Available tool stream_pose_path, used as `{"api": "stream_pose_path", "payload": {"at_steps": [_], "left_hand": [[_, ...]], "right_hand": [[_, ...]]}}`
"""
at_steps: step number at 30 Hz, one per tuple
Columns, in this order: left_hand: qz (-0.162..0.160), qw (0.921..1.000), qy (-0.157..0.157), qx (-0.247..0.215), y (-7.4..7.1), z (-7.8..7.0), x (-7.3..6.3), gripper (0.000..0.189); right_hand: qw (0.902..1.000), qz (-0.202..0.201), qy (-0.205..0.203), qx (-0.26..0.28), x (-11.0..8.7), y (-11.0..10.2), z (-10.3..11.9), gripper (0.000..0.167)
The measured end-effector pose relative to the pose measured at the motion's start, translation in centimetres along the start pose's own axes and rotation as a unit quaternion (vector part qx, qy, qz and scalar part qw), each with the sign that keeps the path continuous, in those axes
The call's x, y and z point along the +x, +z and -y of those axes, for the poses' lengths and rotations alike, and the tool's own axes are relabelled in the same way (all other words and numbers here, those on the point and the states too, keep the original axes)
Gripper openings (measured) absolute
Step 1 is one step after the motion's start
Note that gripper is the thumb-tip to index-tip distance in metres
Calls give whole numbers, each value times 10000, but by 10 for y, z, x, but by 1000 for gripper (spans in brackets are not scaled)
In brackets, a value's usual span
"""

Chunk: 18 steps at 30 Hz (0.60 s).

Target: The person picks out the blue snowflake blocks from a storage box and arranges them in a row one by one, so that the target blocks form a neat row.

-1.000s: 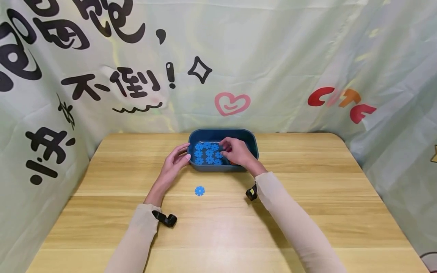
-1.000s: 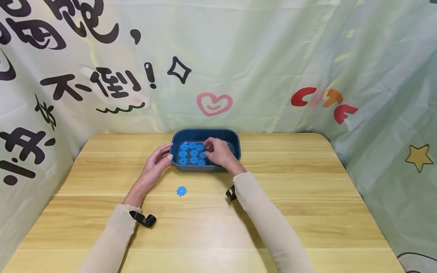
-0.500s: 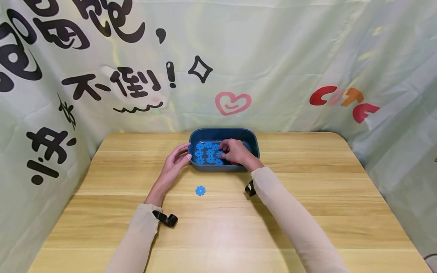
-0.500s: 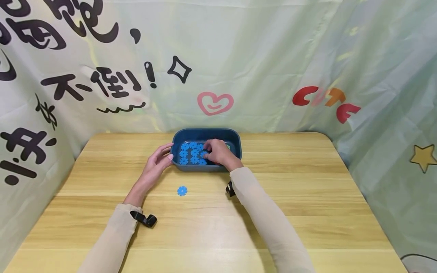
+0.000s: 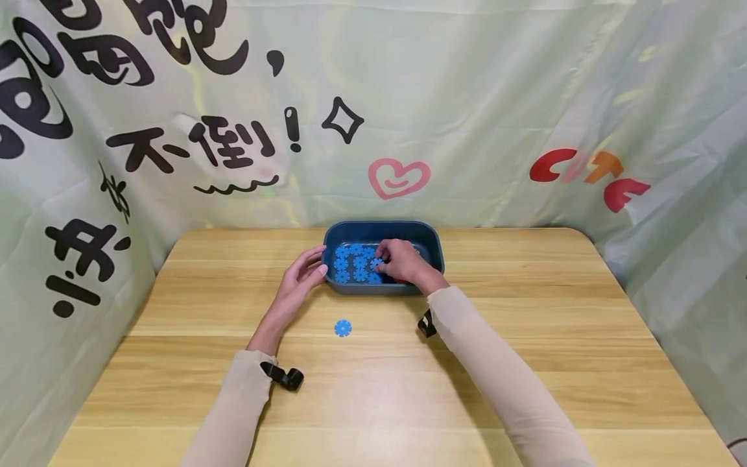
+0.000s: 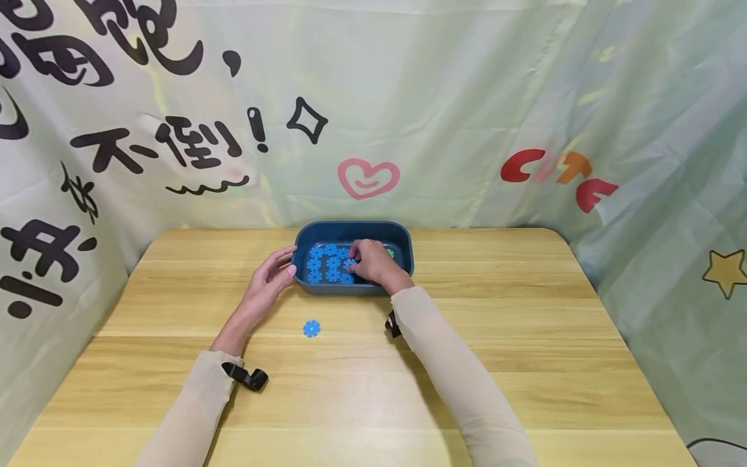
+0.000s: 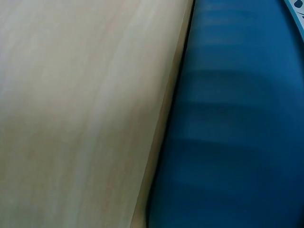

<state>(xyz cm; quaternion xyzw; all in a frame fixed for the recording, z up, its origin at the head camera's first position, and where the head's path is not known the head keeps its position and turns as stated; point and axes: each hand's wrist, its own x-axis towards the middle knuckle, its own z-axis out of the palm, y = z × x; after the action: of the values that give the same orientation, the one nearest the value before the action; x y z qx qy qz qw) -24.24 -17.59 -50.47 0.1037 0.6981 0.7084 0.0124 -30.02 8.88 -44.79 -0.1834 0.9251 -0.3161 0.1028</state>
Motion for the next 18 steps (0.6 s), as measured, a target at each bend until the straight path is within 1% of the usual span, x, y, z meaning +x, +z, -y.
{"api": "stream_pose_path", "payload": {"at_steps": [5,9,12,15,18], "left_hand": [[-20,10000,-18,8,0,0,-1,50],[-27,10000,-56,54,-1,0,-1,49],[-3,10000,-2,44,-2,1,0,50],[23,10000,31,-57,-2,1,0,51],[74,9999,29,-133,-2,1,1,52]], "right_hand": [[9999,-116,-11,35,1,1,0,22],[9997,-230,-8,-91,2,2,0,23],[9994,-310,-50,-170,3,3,0,24],[9992,-382,-140,-59,2,2,0,22],[9984,-477,-244,180,-1,-2,-1,18]]}}
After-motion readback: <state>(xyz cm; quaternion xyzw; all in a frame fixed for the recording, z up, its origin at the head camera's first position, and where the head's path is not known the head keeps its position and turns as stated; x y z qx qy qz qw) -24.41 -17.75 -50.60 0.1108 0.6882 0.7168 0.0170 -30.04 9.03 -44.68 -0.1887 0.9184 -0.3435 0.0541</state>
